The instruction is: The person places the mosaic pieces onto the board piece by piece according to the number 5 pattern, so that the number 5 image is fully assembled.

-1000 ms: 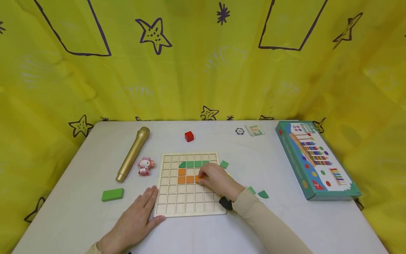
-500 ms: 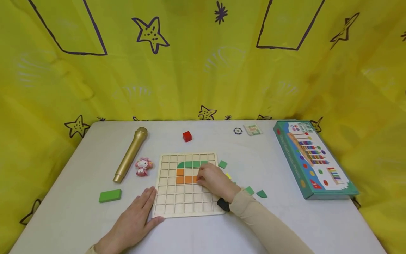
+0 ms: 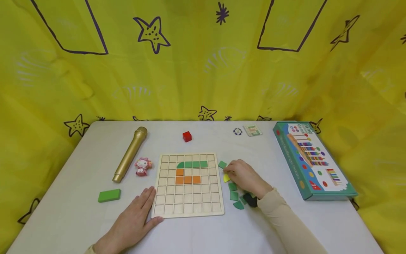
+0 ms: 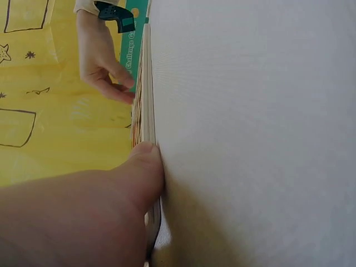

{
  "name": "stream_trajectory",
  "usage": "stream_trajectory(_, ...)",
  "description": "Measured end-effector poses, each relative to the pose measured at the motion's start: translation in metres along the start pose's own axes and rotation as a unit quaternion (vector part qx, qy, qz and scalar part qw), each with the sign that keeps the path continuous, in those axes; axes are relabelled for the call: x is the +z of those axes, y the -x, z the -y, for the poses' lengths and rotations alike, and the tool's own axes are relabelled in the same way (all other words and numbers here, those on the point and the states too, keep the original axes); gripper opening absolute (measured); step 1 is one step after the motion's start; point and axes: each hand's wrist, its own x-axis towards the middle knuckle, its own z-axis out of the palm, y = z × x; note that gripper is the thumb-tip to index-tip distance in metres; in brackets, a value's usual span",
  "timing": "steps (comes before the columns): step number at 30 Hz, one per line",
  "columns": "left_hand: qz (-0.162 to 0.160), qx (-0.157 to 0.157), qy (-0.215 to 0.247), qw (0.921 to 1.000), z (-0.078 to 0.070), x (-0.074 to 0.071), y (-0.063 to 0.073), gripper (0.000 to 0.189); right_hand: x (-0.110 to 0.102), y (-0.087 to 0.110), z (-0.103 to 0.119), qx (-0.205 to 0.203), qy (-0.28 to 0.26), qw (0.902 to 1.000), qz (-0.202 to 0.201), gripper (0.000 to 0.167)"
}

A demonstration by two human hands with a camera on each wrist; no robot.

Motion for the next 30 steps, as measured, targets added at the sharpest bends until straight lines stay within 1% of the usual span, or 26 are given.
stream_trajectory(4, -0.010, 0.005, -0.005, 0.9999, 0.000, 0.000, 0.001, 0.085, 0.001, 0.003, -0.005, -0.009, -0.025, 0.9996, 0.014, 0.020)
stream_trajectory(7, -0.015, 0.006, -0.005, 0.9999, 0.001, 0.000, 0.001, 0.085, 0.003, 0.001, -0.007, -0.002, -0.034, 0.9993, 0.017, 0.017)
stream_trajectory(8, -0.015, 0.006, -0.004, 0.9999, 0.001, 0.001, 0.002, 0.085, 0.004, 0.000, -0.007, 0.008, -0.035, 0.9992, 0.016, 0.015)
stream_trajectory(10, -0.014, 0.004, -0.003, 0.9999, 0.001, 0.002, 0.002, 0.084, 0.006, -0.002, -0.008, 0.042, -0.032, 0.9985, 0.014, 0.013)
stream_trajectory(13, -0.008, 0.002, -0.001, 1.0000, 0.000, 0.002, 0.002, 0.084, 0.006, -0.001, -0.009, 0.089, -0.031, 0.9955, 0.006, 0.016)
stream_trajectory(15, -0.004, 0.001, -0.002, 1.0000, 0.000, 0.002, 0.002, 0.084, 0.004, 0.000, -0.011, 0.106, -0.033, 0.9938, 0.000, 0.017)
stream_trajectory(16, -0.003, 0.001, -0.002, 1.0000, 0.000, 0.002, 0.002, 0.084, 0.002, 0.002, -0.012, 0.108, -0.040, 0.9933, 0.000, 0.016)
stream_trajectory(18, -0.001, 0.002, -0.004, 1.0000, 0.000, 0.002, 0.001, 0.084, 0.000, 0.004, -0.015, 0.099, -0.054, 0.9936, 0.011, 0.015)
stream_trajectory(21, -0.002, 0.005, -0.007, 1.0000, 0.000, 0.002, 0.001, 0.084, -0.002, 0.005, -0.018, 0.071, -0.072, 0.9940, 0.040, 0.022)
stream_trajectory(23, -0.004, 0.006, -0.010, 0.9999, 0.000, 0.001, 0.000, 0.084, -0.001, 0.003, -0.019, 0.050, -0.069, 0.9951, 0.052, 0.025)
stream_trajectory(25, -0.005, 0.007, -0.011, 0.9999, 0.000, 0.002, 0.000, 0.084, 0.001, 0.002, -0.017, 0.033, -0.049, 0.9971, 0.047, 0.024)
stream_trajectory(27, -0.006, 0.007, -0.014, 0.9999, 0.000, 0.002, 0.000, 0.084, 0.003, 0.000, -0.015, 0.024, -0.029, 0.9987, 0.033, 0.021)
stream_trajectory(30, -0.007, 0.006, -0.013, 0.9999, 0.000, 0.002, 0.000, 0.085, 0.005, -0.001, -0.008, 0.030, -0.014, 0.9994, 0.009, 0.017)
